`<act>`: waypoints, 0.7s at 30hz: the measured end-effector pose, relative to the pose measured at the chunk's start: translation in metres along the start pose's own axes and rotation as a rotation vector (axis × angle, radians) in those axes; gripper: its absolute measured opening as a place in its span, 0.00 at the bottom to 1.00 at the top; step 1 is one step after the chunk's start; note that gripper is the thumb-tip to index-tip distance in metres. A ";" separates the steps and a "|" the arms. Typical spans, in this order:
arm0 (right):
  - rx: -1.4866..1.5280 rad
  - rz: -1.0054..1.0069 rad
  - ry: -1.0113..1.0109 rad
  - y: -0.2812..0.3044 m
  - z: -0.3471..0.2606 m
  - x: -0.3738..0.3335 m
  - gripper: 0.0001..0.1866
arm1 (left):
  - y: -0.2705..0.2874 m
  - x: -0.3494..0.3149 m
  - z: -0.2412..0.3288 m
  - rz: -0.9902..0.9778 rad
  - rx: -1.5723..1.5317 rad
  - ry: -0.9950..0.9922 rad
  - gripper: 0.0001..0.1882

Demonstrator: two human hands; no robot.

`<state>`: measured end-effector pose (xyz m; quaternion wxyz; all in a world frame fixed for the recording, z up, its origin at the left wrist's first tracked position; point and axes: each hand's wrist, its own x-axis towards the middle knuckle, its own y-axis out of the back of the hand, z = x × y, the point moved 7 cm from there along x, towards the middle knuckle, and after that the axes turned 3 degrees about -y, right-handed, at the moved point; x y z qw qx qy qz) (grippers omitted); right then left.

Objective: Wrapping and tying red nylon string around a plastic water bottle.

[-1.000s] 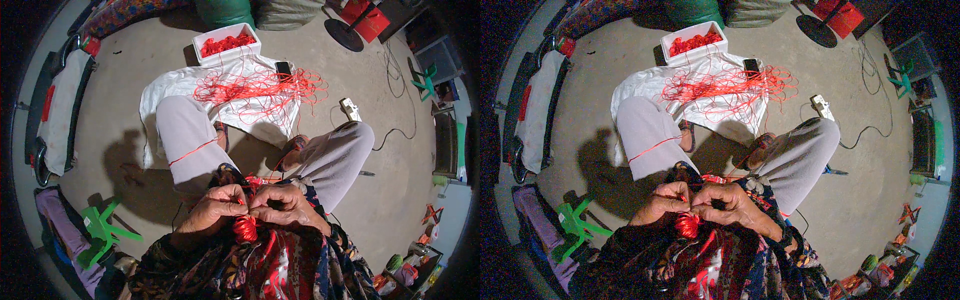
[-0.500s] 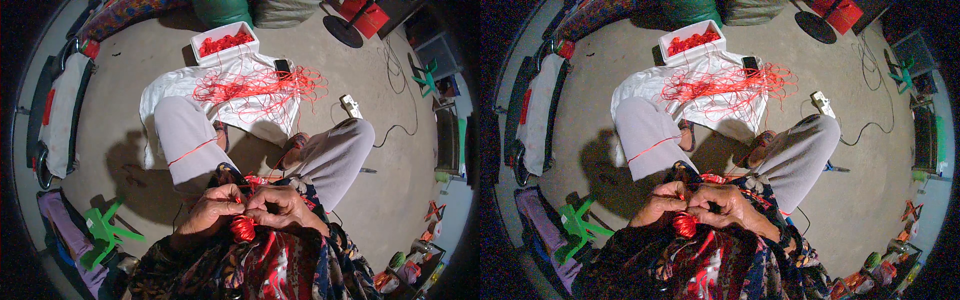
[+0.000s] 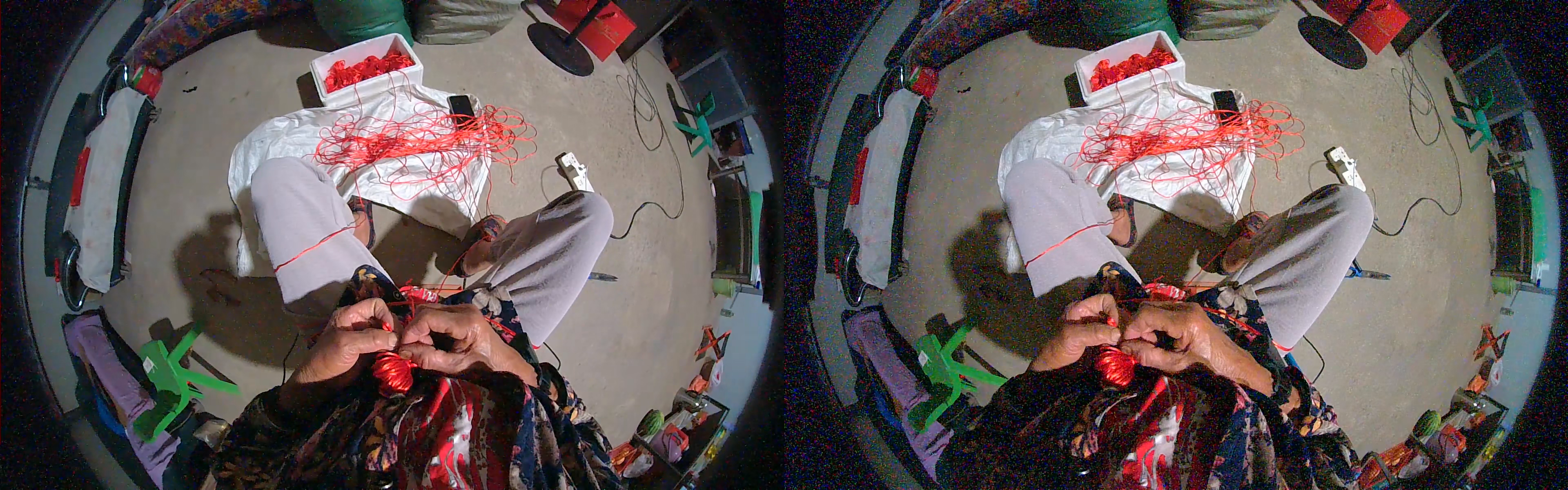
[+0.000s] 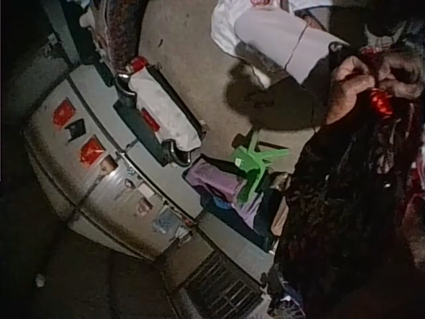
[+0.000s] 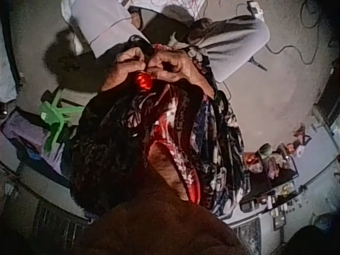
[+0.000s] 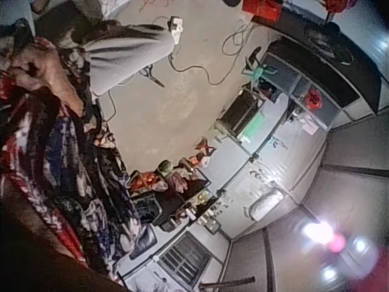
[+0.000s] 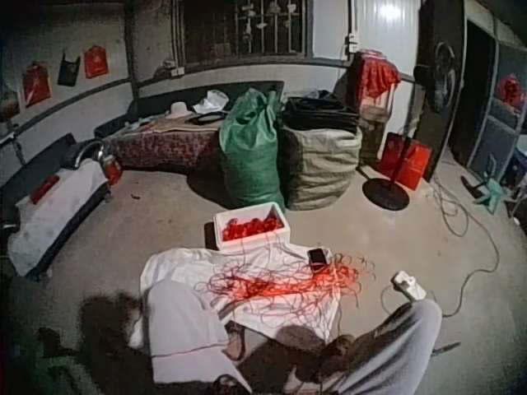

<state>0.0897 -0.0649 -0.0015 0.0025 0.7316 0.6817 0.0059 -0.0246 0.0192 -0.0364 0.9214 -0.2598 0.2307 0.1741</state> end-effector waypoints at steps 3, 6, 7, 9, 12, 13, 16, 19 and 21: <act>-0.002 0.006 0.016 -0.002 -0.002 0.001 0.08 | 0.001 -0.001 0.001 0.026 0.048 -0.014 0.06; 0.081 0.038 -0.045 -0.002 0.005 -0.001 0.07 | 0.000 0.000 0.006 0.057 0.152 -0.053 0.06; 0.063 0.062 -0.084 0.000 0.007 -0.001 0.07 | 0.001 0.001 0.004 0.067 0.187 -0.045 0.06; 0.030 0.104 -0.158 0.004 0.008 -0.001 0.06 | 0.000 0.000 0.004 0.089 0.227 -0.072 0.06; -0.015 0.112 -0.163 0.003 0.011 -0.001 0.05 | -0.005 -0.003 0.005 0.097 0.223 -0.201 0.06; 0.000 0.112 -0.192 0.002 0.014 -0.002 0.06 | -0.006 -0.002 0.005 0.079 0.211 -0.261 0.06; 0.316 0.037 -0.375 -0.004 0.031 -0.004 0.06 | -0.009 -0.005 0.011 0.052 0.237 -0.404 0.07; 0.418 0.023 -0.430 -0.009 0.040 -0.005 0.06 | -0.013 -0.009 0.018 0.027 0.320 -0.516 0.09; 0.288 0.017 -0.330 -0.006 0.032 -0.002 0.07 | -0.015 -0.011 0.019 0.016 0.346 -0.567 0.09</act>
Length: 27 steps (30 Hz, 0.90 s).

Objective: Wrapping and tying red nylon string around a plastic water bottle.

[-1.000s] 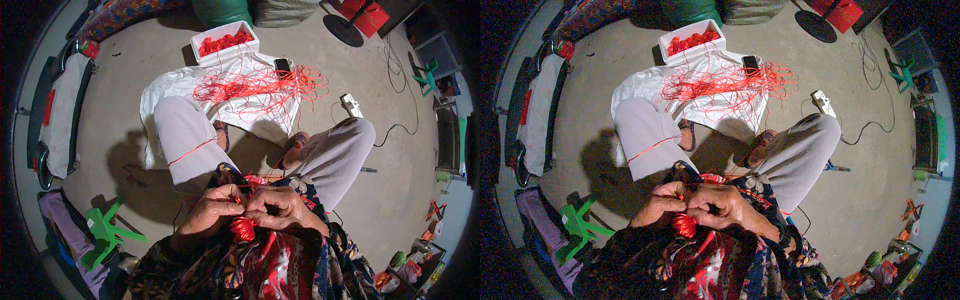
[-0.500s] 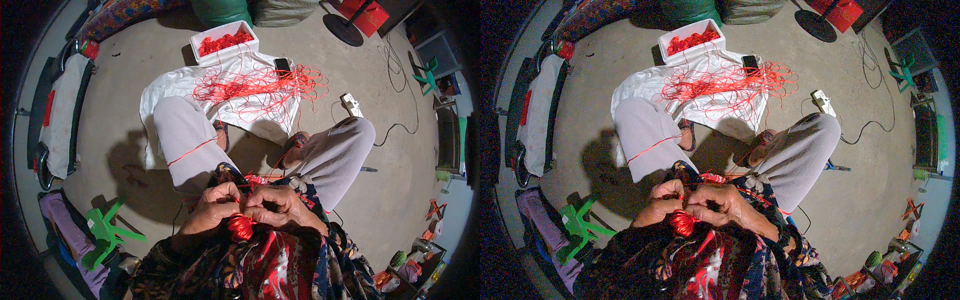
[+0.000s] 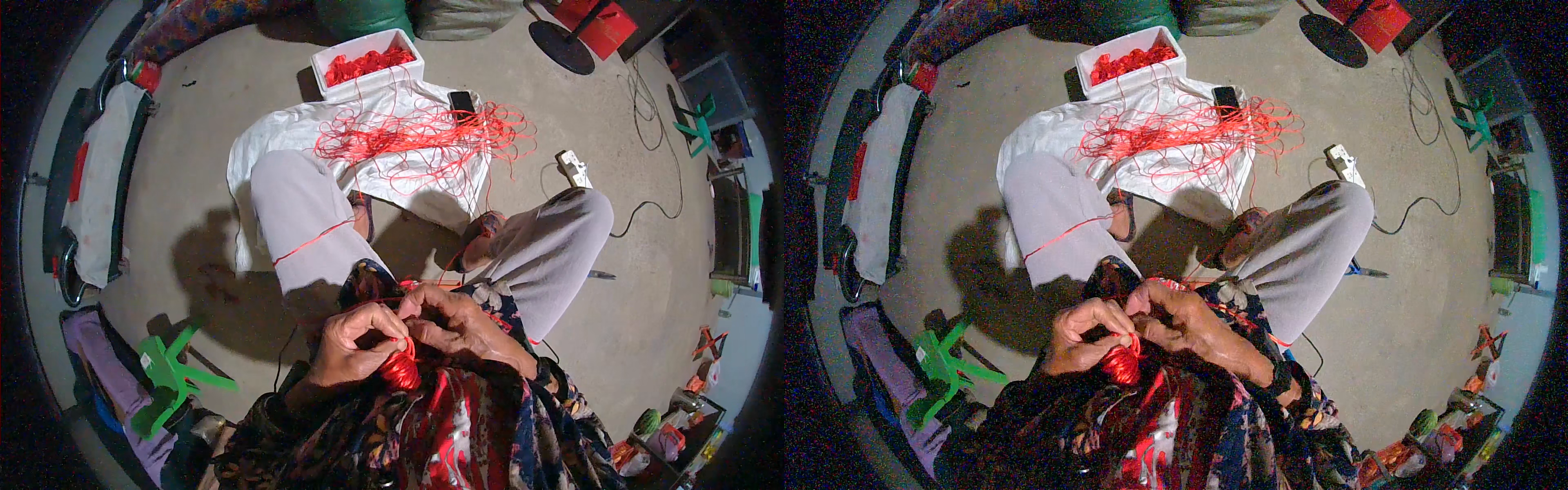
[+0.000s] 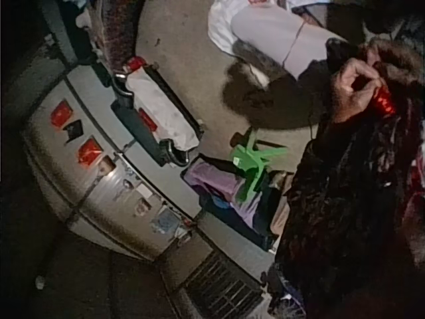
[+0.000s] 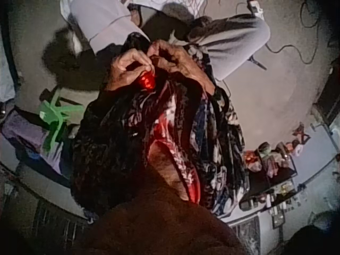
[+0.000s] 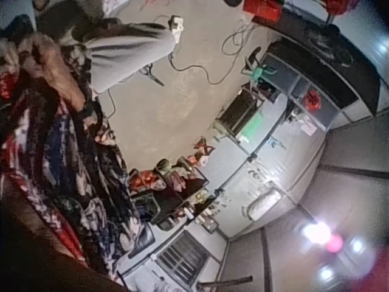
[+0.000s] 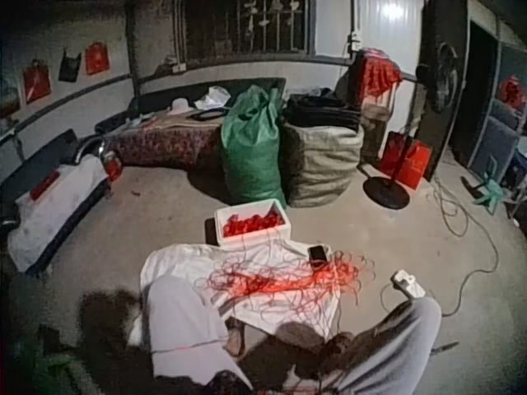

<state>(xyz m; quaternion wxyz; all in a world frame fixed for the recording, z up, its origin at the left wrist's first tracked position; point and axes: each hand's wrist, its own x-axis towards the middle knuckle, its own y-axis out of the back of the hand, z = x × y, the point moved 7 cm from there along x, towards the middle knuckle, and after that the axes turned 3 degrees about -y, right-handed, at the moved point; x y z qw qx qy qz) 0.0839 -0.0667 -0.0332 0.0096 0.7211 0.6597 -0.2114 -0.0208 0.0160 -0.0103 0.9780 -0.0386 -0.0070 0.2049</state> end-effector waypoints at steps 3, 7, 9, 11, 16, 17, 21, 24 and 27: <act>-0.097 -0.034 0.082 -0.002 -0.010 0.001 0.08 | -0.001 -0.003 0.001 0.014 -0.003 -0.043 0.09; 0.005 -0.103 -0.008 -0.005 -0.011 0.000 0.10 | -0.002 -0.006 0.010 0.007 0.095 -0.161 0.10; 0.040 -0.119 0.006 -0.004 -0.009 0.000 0.10 | -0.003 -0.005 0.018 0.012 0.186 -0.242 0.11; 0.079 -0.142 -0.010 -0.005 -0.007 0.000 0.11 | -0.001 -0.003 0.025 0.036 0.279 -0.317 0.12; 0.093 -0.164 -0.037 -0.008 -0.007 -0.001 0.11 | 0.000 -0.007 0.026 0.059 0.418 -0.418 0.15; 0.103 -0.164 -0.060 -0.008 -0.006 -0.001 0.12 | -0.001 -0.008 0.027 0.068 0.439 -0.431 0.15; 0.114 -0.163 -0.084 -0.009 -0.003 -0.001 0.11 | 0.001 -0.006 0.030 0.047 0.467 -0.498 0.16; 0.072 -0.168 -0.055 -0.009 -0.006 0.000 0.10 | 0.005 -0.007 0.021 -0.005 0.434 -0.469 0.16; 0.105 -0.160 -0.074 -0.009 -0.005 -0.001 0.09 | 0.008 -0.010 0.012 -0.002 0.418 -0.375 0.15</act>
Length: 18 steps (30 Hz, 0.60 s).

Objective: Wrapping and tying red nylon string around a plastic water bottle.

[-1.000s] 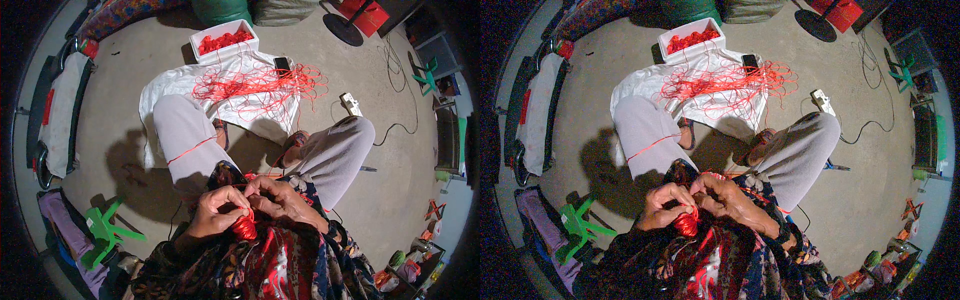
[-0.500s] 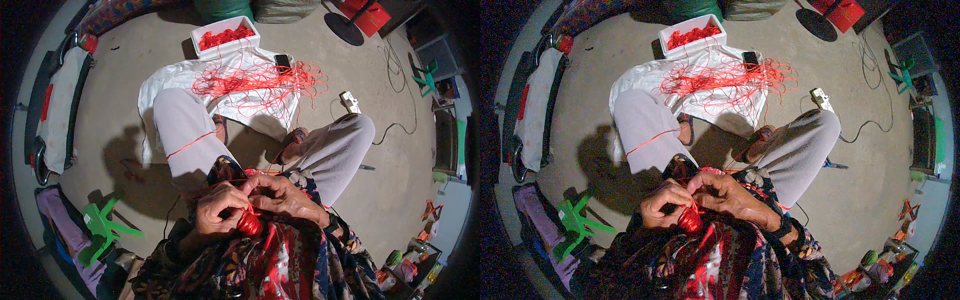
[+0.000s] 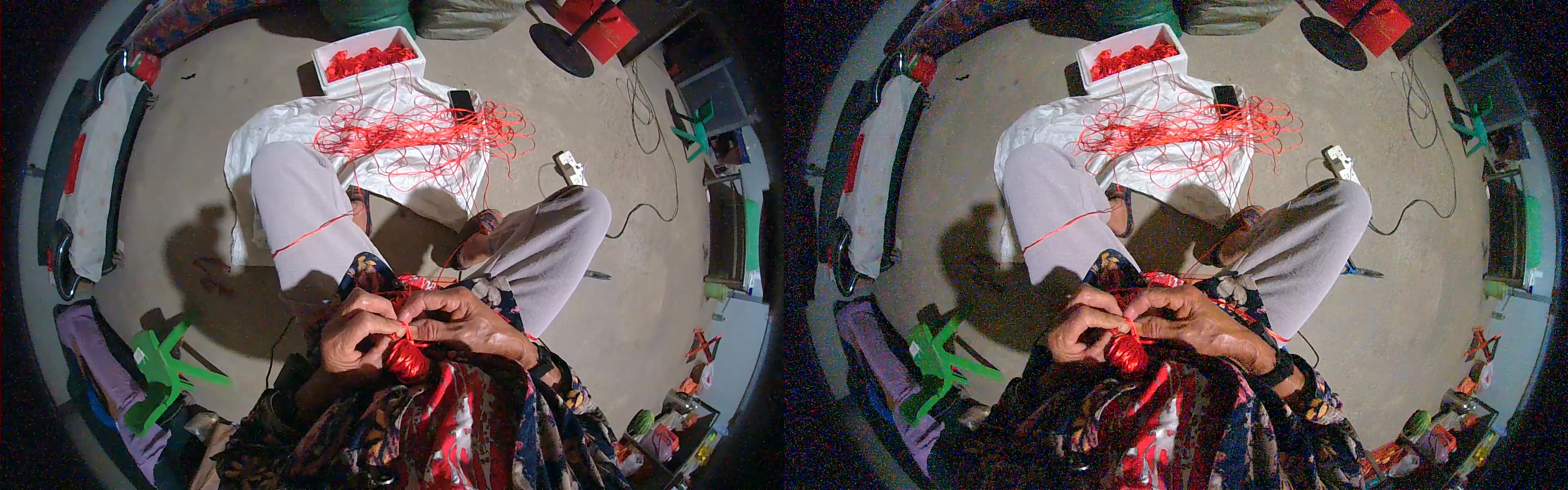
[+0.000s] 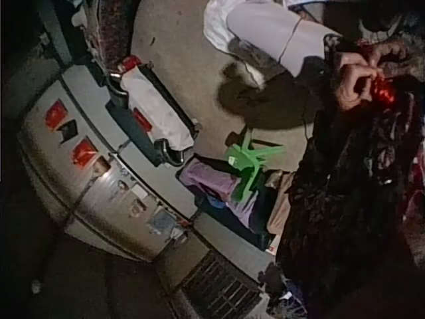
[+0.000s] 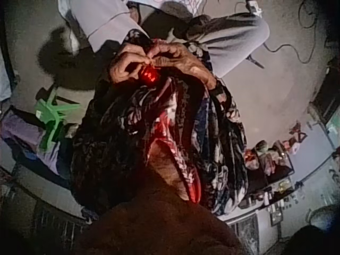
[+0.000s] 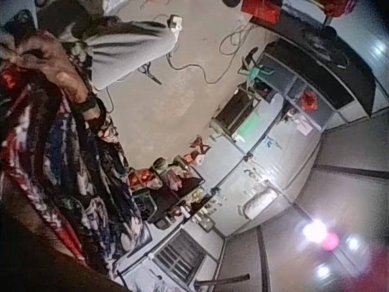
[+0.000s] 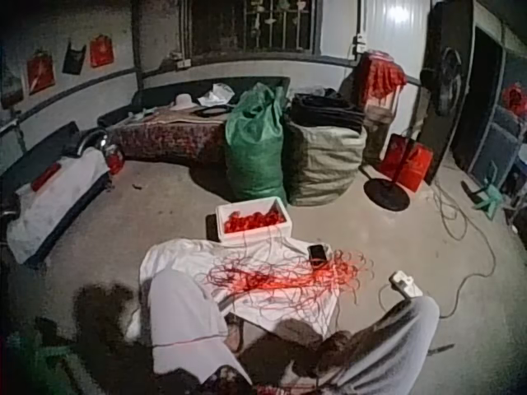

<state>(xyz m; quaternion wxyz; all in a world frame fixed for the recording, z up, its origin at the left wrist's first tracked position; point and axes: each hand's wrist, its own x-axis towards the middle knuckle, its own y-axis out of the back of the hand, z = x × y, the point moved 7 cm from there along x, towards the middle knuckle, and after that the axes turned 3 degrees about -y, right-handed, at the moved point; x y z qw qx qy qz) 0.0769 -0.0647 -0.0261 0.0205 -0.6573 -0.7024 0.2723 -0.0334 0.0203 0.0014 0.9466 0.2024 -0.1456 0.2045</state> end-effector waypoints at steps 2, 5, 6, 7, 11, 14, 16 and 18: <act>0.020 0.002 -0.020 0.001 0.002 0.000 0.08 | 0.002 0.005 0.006 0.088 -0.023 -0.024 0.14; -0.003 0.005 -0.032 0.001 0.000 -0.002 0.07 | 0.001 0.005 0.004 0.092 -0.037 -0.041 0.13; -0.010 0.010 -0.027 0.001 -0.002 -0.002 0.07 | 0.002 0.004 0.001 0.118 -0.090 -0.002 0.12; -0.017 0.015 -0.022 0.001 -0.004 -0.002 0.07 | 0.001 0.002 -0.001 0.144 -0.144 0.037 0.11; -0.028 0.016 -0.044 0.000 -0.007 -0.003 0.06 | -0.006 -0.009 -0.019 0.217 -0.533 0.418 0.06; -0.023 0.024 -0.050 0.001 -0.007 -0.003 0.05 | -0.008 -0.012 -0.023 0.187 -0.587 0.579 0.04; 0.012 0.009 -0.025 0.000 -0.007 -0.003 0.05 | -0.008 -0.013 -0.022 0.165 -0.568 0.610 0.04; 0.035 -0.009 -0.039 -0.001 -0.008 -0.004 0.05 | -0.007 -0.014 -0.021 0.142 -0.550 0.622 0.05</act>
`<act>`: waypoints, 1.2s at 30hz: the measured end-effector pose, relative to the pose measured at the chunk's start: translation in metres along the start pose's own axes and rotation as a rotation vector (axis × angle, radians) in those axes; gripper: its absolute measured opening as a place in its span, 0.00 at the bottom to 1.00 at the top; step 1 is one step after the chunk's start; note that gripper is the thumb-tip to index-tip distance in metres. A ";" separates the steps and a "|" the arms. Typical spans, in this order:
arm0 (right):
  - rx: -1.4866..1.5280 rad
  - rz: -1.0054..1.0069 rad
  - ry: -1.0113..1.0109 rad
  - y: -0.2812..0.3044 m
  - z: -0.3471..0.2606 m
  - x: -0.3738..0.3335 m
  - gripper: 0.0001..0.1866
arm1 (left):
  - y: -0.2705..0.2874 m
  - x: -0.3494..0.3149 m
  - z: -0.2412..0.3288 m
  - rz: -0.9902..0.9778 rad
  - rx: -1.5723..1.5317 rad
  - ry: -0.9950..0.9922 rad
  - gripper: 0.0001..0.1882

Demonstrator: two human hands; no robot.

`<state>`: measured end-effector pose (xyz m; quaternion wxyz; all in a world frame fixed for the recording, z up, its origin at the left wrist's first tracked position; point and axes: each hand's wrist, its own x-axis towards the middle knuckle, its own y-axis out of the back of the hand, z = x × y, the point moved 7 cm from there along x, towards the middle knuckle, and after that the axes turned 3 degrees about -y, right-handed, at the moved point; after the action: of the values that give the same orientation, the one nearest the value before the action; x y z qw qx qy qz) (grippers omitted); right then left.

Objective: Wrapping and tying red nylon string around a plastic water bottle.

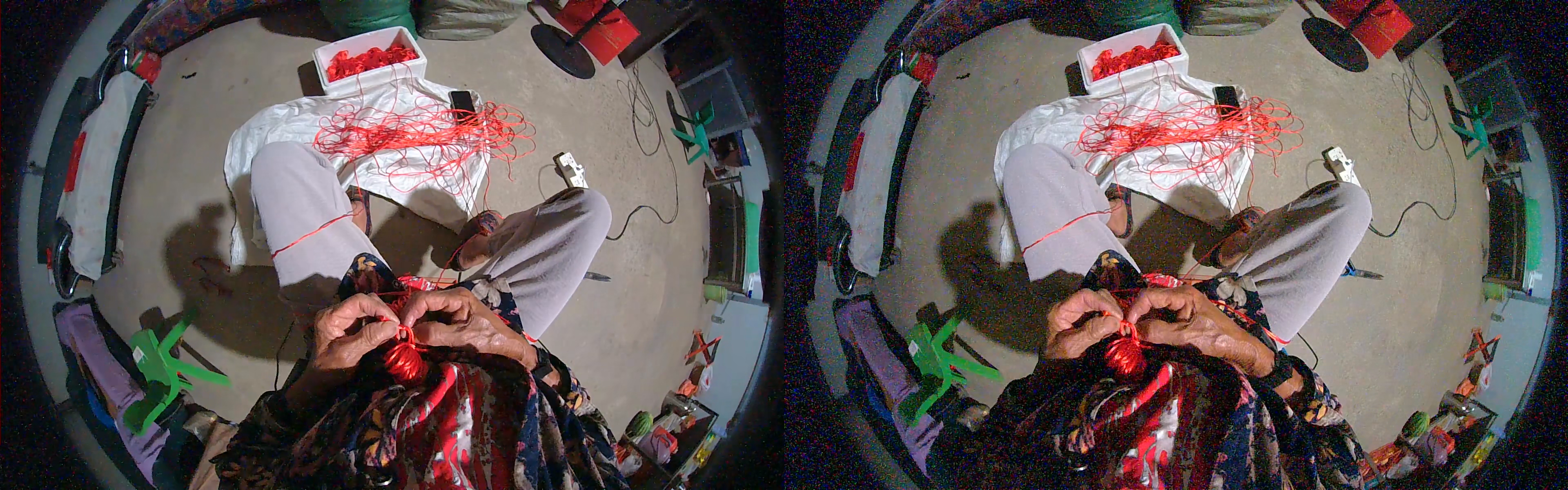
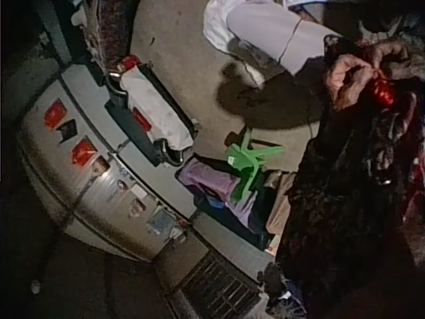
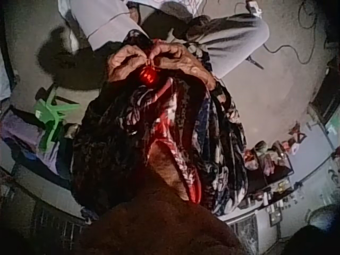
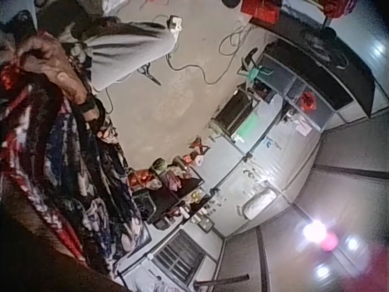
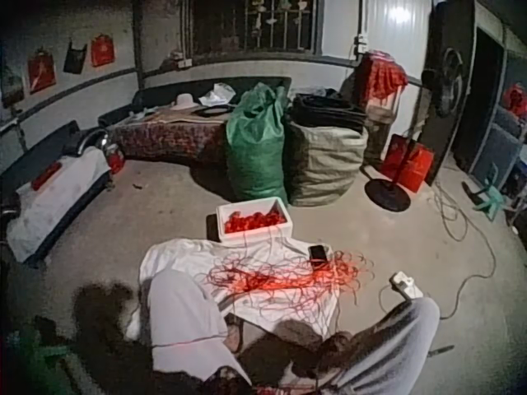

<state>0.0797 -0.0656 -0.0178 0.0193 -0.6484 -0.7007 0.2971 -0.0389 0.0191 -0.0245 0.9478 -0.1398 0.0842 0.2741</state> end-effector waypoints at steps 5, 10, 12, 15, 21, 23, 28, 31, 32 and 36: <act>-0.035 -0.011 0.012 0.001 0.004 0.002 0.08 | -0.001 0.000 0.001 -0.031 -0.091 0.030 0.05; -0.050 0.009 0.117 0.003 0.013 0.004 0.38 | -0.002 -0.003 0.005 -0.038 -0.064 0.061 0.06; -0.027 -0.046 0.096 0.003 0.018 0.004 0.48 | -0.001 -0.006 0.007 -0.033 -0.043 0.053 0.06; 0.030 -0.118 0.130 0.001 0.011 0.001 0.50 | 0.002 -0.010 0.006 0.003 0.030 0.042 0.06; -0.073 -0.068 0.139 0.004 0.015 0.000 0.45 | -0.004 -0.009 0.008 0.049 -0.048 0.122 0.07; -0.086 -0.081 0.155 0.003 0.019 0.004 0.45 | 0.000 -0.012 0.003 0.073 -0.038 0.080 0.06; -0.089 -0.088 0.104 0.004 0.019 0.000 0.45 | 0.000 -0.013 0.006 0.058 0.061 0.061 0.05; -0.042 -0.039 0.094 0.004 0.015 -0.002 0.44 | -0.003 -0.013 0.016 0.054 0.194 0.029 0.06; -0.023 -0.024 0.096 0.005 0.014 -0.002 0.42 | -0.004 -0.012 0.016 0.061 0.221 0.049 0.07; -0.022 -0.017 0.066 0.005 0.014 -0.003 0.26 | -0.003 -0.013 0.008 0.039 0.137 0.200 0.09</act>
<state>0.0794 -0.0742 -0.0307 0.0375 -0.6521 -0.7083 0.2677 -0.0479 0.0126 -0.0130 0.9365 -0.0995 0.1997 0.2706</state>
